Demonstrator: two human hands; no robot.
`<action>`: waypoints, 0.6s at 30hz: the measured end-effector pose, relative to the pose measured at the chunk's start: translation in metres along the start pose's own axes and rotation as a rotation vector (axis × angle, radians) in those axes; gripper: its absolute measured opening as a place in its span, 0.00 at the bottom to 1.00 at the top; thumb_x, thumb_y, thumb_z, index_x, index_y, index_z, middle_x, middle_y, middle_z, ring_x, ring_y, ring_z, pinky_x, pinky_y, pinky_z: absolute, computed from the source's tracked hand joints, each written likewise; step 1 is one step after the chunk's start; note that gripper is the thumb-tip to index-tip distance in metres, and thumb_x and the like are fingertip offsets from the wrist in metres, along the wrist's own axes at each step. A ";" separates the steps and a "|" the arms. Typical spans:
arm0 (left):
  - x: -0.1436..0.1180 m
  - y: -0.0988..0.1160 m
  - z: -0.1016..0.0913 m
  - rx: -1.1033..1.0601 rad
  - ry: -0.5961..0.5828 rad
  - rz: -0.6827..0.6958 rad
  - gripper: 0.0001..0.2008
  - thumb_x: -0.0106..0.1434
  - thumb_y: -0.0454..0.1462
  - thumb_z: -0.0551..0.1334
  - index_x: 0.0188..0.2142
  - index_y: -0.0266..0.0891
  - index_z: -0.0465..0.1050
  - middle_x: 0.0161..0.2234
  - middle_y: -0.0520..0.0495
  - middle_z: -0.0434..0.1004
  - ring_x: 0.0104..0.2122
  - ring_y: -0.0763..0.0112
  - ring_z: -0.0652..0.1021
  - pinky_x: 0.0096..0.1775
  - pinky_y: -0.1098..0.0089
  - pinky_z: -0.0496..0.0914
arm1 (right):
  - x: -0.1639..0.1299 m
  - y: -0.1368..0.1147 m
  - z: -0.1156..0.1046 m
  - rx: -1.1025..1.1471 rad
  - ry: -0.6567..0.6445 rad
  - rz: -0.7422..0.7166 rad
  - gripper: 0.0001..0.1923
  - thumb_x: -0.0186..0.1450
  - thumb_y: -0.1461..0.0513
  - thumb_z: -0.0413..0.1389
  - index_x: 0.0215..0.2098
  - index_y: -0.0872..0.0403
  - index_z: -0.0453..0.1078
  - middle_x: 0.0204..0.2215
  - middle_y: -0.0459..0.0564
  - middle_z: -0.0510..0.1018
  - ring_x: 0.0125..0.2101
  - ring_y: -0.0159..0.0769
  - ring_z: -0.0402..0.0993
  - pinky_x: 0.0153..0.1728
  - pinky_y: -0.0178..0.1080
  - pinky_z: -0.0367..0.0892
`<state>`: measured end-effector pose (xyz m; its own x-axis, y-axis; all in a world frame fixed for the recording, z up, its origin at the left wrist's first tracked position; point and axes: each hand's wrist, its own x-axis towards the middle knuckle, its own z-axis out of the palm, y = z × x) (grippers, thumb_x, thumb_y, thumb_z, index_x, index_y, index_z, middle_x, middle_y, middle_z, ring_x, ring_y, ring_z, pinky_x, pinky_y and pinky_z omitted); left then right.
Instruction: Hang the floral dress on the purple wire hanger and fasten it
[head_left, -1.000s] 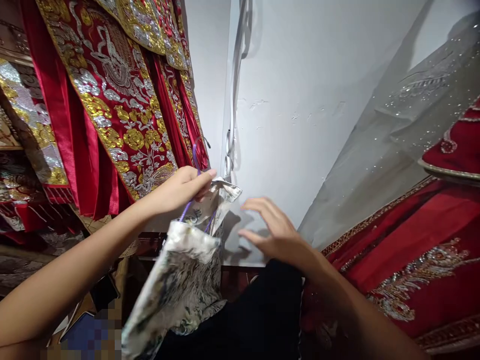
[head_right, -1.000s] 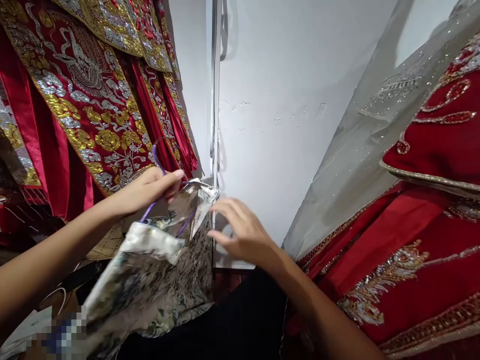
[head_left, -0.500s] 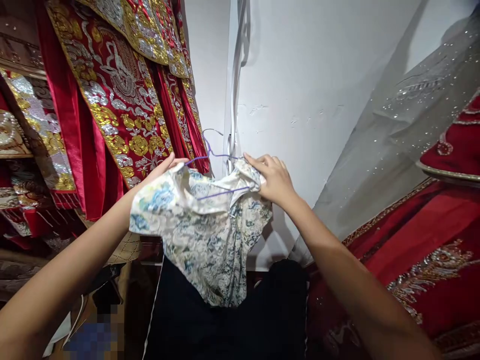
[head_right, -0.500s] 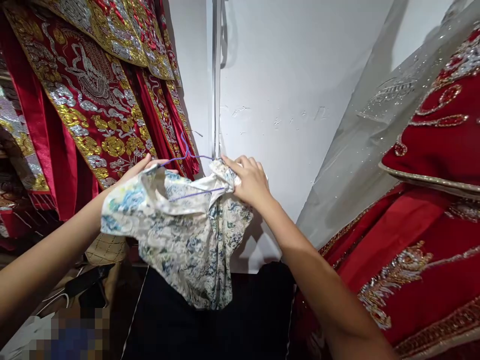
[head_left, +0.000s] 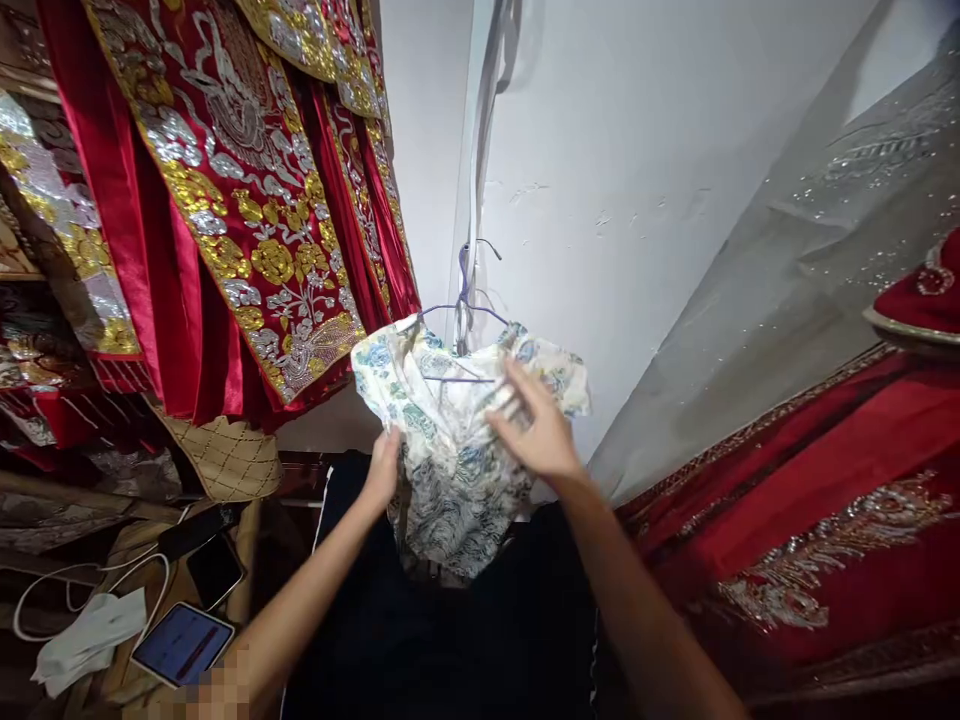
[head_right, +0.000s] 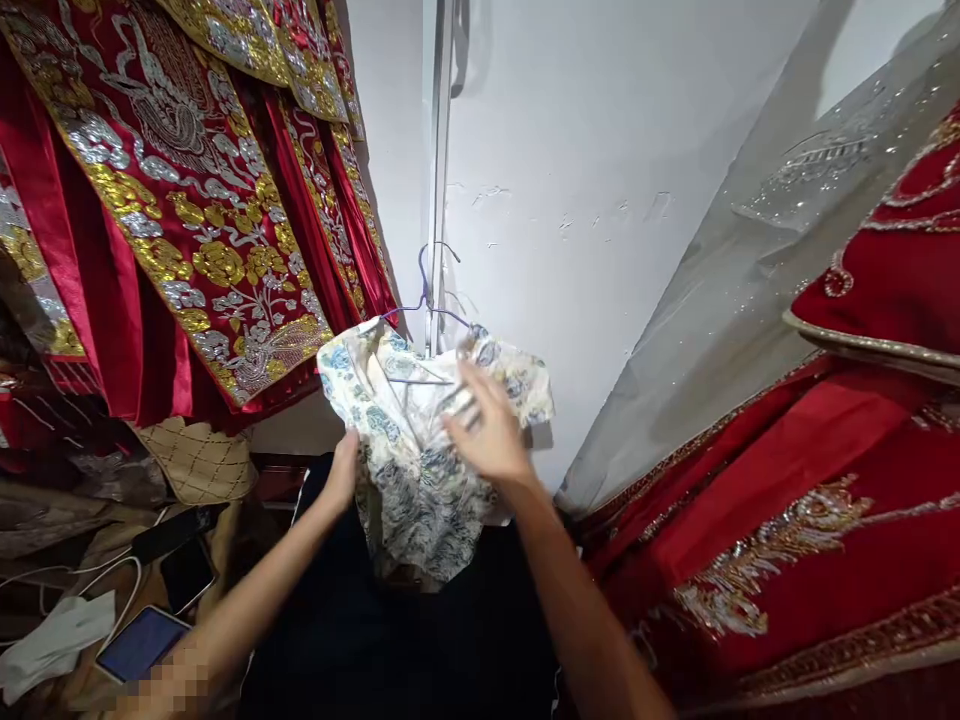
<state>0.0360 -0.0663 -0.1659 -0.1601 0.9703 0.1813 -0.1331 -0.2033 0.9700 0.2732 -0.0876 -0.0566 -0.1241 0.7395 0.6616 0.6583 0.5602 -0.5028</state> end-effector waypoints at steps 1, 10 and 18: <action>-0.010 -0.011 0.007 -0.011 -0.003 -0.031 0.33 0.58 0.58 0.64 0.53 0.36 0.73 0.59 0.36 0.74 0.62 0.50 0.70 0.60 0.57 0.66 | -0.013 0.000 0.019 0.155 -0.080 0.030 0.35 0.64 0.54 0.58 0.69 0.44 0.58 0.64 0.53 0.65 0.62 0.52 0.61 0.58 0.57 0.61; -0.060 -0.002 0.005 -0.118 -0.005 -0.130 0.29 0.58 0.46 0.70 0.57 0.42 0.71 0.58 0.40 0.75 0.60 0.54 0.73 0.61 0.58 0.66 | -0.086 0.011 0.113 0.467 0.102 0.380 0.16 0.65 0.53 0.56 0.47 0.53 0.73 0.36 0.49 0.72 0.33 0.36 0.71 0.34 0.38 0.69; -0.083 -0.008 0.005 0.418 0.364 0.132 0.41 0.60 0.47 0.67 0.68 0.44 0.53 0.66 0.34 0.59 0.67 0.45 0.60 0.65 0.47 0.57 | -0.086 -0.008 0.081 0.440 0.053 0.352 0.09 0.67 0.55 0.55 0.38 0.49 0.75 0.35 0.50 0.76 0.38 0.43 0.76 0.39 0.42 0.71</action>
<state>0.0555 -0.1449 -0.1874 -0.4859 0.8173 0.3097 0.2972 -0.1788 0.9379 0.2184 -0.1247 -0.1547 0.0918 0.8967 0.4330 0.2807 0.3939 -0.8752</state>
